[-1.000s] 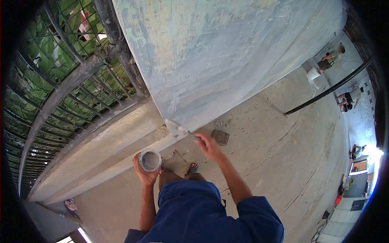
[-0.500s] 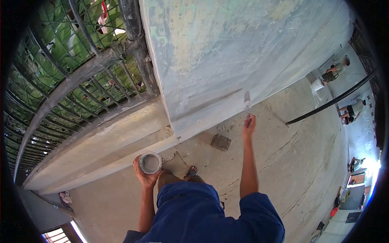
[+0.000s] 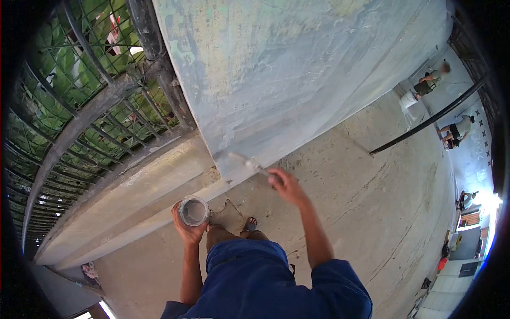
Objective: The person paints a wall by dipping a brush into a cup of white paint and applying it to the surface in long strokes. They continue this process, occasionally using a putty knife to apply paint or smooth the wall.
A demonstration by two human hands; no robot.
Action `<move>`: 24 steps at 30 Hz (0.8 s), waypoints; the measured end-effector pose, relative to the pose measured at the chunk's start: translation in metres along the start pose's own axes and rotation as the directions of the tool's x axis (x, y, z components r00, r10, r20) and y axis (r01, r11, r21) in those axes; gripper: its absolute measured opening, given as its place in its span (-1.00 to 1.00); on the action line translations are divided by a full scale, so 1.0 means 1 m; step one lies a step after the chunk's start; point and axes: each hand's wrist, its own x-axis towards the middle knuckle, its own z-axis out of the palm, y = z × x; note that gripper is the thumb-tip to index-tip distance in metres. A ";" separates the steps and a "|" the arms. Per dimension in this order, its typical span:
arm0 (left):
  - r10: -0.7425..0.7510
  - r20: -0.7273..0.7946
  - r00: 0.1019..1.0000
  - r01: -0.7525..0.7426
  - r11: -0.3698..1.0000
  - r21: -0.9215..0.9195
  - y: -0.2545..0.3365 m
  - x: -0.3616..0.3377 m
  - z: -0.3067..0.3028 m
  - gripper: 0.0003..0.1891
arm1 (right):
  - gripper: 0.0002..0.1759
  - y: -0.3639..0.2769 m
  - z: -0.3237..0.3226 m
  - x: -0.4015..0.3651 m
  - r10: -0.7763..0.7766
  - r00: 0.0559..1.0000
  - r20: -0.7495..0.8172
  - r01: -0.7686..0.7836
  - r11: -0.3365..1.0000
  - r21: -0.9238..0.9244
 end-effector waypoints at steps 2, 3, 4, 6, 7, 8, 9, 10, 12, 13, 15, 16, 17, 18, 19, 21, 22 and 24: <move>0.000 0.013 1.000 0.000 1.000 -0.018 -0.002 -0.003 0.002 -0.10 | -0.68 0.043 -0.028 0.021 0.050 0.989 -0.141 -0.048 0.999 0.021; 0.000 0.014 1.000 0.000 1.000 -0.018 -0.004 -0.005 0.002 -0.10 | -0.69 0.055 -0.047 0.031 0.191 0.964 -0.184 -0.182 0.981 0.064; 0.000 0.010 1.000 0.000 1.000 -0.017 -0.006 -0.006 0.002 -0.10 | -0.64 0.076 -0.064 0.040 0.167 0.949 -0.267 -0.160 0.986 0.049; 0.010 0.029 1.000 -0.010 1.000 -0.028 -0.004 -0.010 -0.001 -0.08 | -0.59 0.132 -0.083 0.046 0.071 0.891 -0.448 -0.055 0.997 0.049; 0.020 0.048 0.999 -0.018 0.999 -0.038 -0.004 -0.010 -0.003 -0.06 | -0.60 0.151 -0.087 0.051 0.004 0.838 -0.546 0.032 0.998 0.056; 0.017 0.032 0.999 -0.016 0.999 -0.032 -0.007 -0.012 -0.003 -0.06 | -0.60 0.157 -0.088 0.051 -0.007 0.843 -0.538 0.046 0.997 0.059; 0.059 0.009 0.998 -0.059 0.998 -0.012 -0.011 -0.016 -0.002 -0.04 | -0.62 0.160 -0.086 0.043 0.069 0.799 -0.598 -0.054 0.998 0.044; 0.103 -0.012 0.995 -0.103 0.995 0.007 -0.012 -0.018 -0.001 -0.02 | -0.63 0.163 -0.082 0.039 0.138 0.741 -0.657 -0.154 0.987 0.034; 0.114 -0.026 0.993 -0.114 0.993 -0.008 -0.013 -0.021 -0.003 -0.02 | -0.64 0.168 -0.051 0.038 0.115 0.742 -0.660 -0.100 0.993 0.060; 0.135 -0.035 0.990 -0.136 0.990 -0.029 -0.013 -0.020 -0.002 -0.02 | -0.65 0.165 -0.032 0.038 0.093 0.733 -0.674 -0.047 0.995 0.085; 0.109 0.000 0.994 -0.109 0.994 -0.008 -0.008 -0.020 -0.004 -0.02 | -0.66 0.107 0.005 0.033 0.024 0.840 -0.543 -0.039 0.999 -0.017; 0.086 0.029 0.996 -0.087 0.996 0.015 -0.006 -0.019 -0.005 -0.03 | -0.66 0.079 0.028 0.027 -0.034 0.865 -0.500 0.003 0.998 -0.064; 0.087 0.032 0.996 -0.087 0.996 0.017 -0.004 -0.018 -0.005 -0.03 | -0.65 0.053 0.051 0.017 -0.090 0.887 -0.452 0.046 0.993 -0.109; 0.048 0.022 0.999 -0.048 0.999 0.006 -0.001 -0.017 -0.003 -0.06 | -0.65 0.024 0.069 0.006 -0.107 0.919 -0.379 0.063 0.990 -0.127; 0.008 0.014 1.000 -0.008 1.000 -0.007 0.001 -0.017 -0.002 -0.09 | -0.64 -0.002 0.083 -0.007 -0.121 0.946 -0.302 0.080 0.986 -0.145; -0.003 0.017 1.000 0.003 1.000 0.015 0.007 -0.011 -0.001 -0.07 | -0.64 -0.037 0.104 -0.024 -0.231 0.950 -0.211 0.233 0.972 -0.015; -0.014 0.015 1.000 0.014 0.999 0.039 0.009 -0.010 -0.002 -0.05 | -0.64 -0.041 0.100 -0.026 -0.229 0.950 -0.214 0.231 0.973 -0.015; -0.007 0.010 1.000 0.006 0.999 0.032 0.008 -0.009 -0.003 -0.05 | -0.64 -0.046 0.096 -0.028 -0.133 0.982 -0.137 0.152 0.978 0.142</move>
